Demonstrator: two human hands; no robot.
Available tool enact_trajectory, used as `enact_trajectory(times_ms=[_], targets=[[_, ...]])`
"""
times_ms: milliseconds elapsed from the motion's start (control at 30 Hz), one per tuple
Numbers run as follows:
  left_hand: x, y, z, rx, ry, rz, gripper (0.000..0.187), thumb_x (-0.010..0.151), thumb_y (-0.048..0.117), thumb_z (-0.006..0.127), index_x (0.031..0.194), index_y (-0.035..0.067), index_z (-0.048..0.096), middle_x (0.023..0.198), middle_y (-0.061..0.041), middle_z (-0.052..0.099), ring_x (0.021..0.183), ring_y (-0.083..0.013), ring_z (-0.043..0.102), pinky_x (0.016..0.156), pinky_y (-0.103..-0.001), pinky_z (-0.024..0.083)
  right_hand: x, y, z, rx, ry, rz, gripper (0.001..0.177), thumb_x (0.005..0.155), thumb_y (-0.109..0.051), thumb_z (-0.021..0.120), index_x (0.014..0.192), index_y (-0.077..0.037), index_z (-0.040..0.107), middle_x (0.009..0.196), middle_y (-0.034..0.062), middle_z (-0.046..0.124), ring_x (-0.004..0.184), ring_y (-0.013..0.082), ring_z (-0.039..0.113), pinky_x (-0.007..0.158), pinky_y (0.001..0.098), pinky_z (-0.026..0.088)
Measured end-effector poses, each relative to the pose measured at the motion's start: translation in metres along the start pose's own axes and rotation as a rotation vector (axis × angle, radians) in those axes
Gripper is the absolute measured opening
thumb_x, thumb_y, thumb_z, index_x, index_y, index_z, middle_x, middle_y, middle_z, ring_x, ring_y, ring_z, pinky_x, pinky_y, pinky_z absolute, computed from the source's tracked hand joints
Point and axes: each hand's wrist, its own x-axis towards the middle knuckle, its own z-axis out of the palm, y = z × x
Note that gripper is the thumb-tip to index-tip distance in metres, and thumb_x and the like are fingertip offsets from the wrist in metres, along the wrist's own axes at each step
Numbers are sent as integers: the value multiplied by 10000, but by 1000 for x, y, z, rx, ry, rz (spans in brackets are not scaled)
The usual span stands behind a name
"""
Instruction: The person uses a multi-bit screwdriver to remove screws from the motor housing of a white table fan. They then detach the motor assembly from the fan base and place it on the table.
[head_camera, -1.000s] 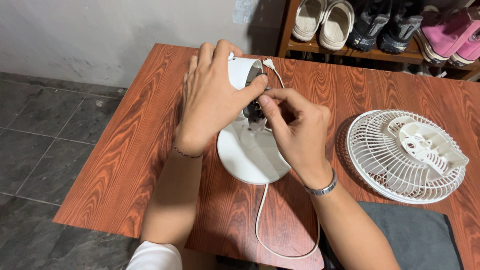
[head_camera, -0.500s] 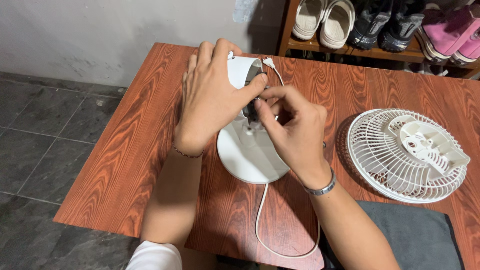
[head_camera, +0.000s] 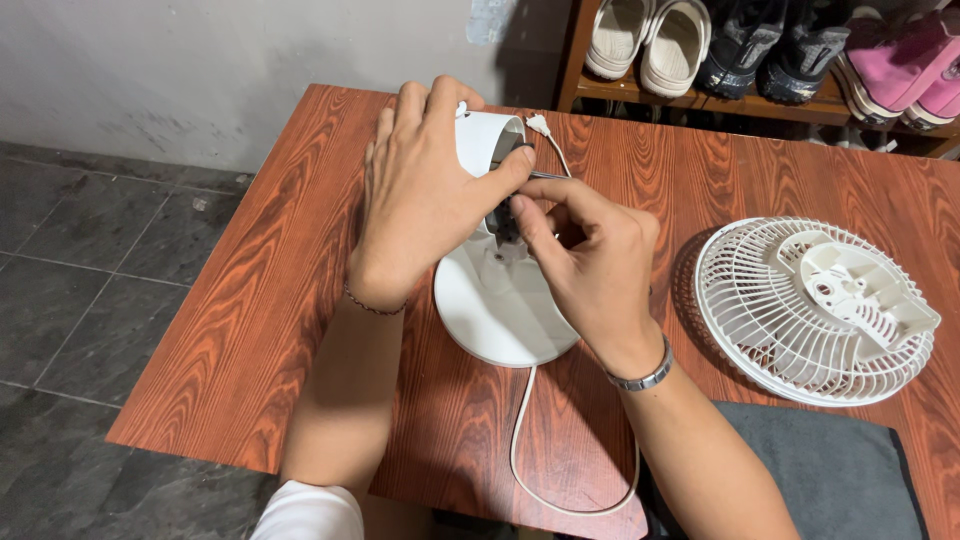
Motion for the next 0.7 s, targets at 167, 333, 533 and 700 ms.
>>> enact_trajectory(times_ms=[167,333,533,700], targets=[[0,1,0,-4,5,4,561,793,466,825,1151,99,599,1104,-134,582,1091,-379,569,873,-535,461,1,2,0,39,-36,54,122,909,-61,755,1012,-5,721,629,25,648,555,61,597,534,226,461],[0,0,-1,-5,-2,4,564,792,469,822,1154,99,599,1113,-132,582,1099,-377,564,875,-535,458,2,0,-2,-18,-21,21,122,949,-115,762,1001,-7,740,664,33,680,572,65,638,532,240,473],[1,1,0,-2,-17,-14,560,790,476,815,1151,105,602,1114,-125,582,1089,-363,567,877,-529,454,0,0,0,-7,-21,13,114,962,-117,771,993,-10,745,702,32,702,610,64,664,554,227,493],[1,1,0,3,1,4,557,794,474,815,1153,103,604,1113,-129,584,1092,-370,566,869,-531,456,1,1,0,10,-29,14,106,929,-59,758,1014,-8,720,675,27,681,590,59,642,556,215,495]])
